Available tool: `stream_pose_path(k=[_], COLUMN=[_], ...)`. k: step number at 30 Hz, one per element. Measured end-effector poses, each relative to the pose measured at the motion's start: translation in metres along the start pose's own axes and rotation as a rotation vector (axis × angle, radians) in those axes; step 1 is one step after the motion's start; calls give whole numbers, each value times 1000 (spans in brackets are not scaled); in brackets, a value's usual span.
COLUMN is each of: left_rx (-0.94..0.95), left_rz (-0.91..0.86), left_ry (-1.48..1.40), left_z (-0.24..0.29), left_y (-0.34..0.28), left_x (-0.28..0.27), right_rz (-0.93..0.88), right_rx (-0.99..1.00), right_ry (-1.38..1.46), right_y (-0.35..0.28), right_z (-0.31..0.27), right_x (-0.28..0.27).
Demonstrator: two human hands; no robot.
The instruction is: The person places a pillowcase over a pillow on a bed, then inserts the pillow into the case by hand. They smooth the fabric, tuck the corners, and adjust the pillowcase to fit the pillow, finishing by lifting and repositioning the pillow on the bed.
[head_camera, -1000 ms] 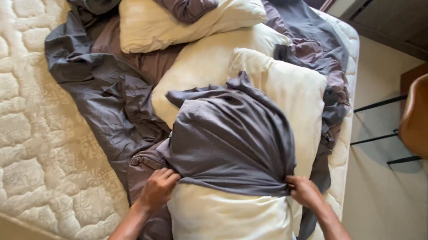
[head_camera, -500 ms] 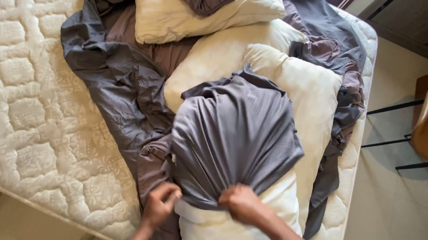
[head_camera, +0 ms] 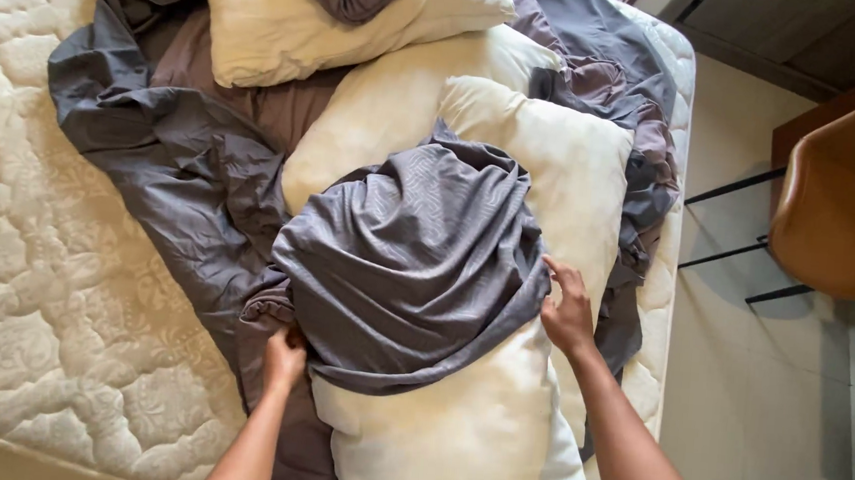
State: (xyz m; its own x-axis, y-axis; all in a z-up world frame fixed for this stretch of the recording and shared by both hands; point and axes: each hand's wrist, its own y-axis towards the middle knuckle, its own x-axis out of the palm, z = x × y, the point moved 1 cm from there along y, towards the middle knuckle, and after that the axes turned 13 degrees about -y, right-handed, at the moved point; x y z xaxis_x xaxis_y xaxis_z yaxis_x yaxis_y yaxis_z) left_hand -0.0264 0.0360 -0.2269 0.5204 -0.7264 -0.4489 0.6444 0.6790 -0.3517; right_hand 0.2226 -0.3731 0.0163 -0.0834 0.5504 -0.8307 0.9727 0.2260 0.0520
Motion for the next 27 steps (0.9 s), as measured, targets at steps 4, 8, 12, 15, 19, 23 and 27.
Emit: stream_pose_path(k=[4, 8, 12, 15, 19, 23, 27], left_rx=[104, 94, -138, -96, 6, -175, -155], left_rz=[7, -89, -20, -213, -119, -30, -100], left_ry=[-122, -27, 33, -72, -607, -526, -383], left_z=[-26, -72, -72, -129, -60, -62, -69], left_y=[4, 13, 9, 14, 12, 11, 8], left_x=[0, 10, -11, -6, -4, 22, 34], right_rz=[64, -84, -232, -246, -178, -140, -50], right_rx=[-160, -73, -68, 166, 105, -38, -446], right_ry=[-298, -407, -601, -362, -129, -217, -637], right_y=[17, 1, -53, -52, -42, -47, -56], right_z=[35, 60, 161, 163, 57, -29, -112], right_x=[27, 11, 0, 3, -18, -11, 4])
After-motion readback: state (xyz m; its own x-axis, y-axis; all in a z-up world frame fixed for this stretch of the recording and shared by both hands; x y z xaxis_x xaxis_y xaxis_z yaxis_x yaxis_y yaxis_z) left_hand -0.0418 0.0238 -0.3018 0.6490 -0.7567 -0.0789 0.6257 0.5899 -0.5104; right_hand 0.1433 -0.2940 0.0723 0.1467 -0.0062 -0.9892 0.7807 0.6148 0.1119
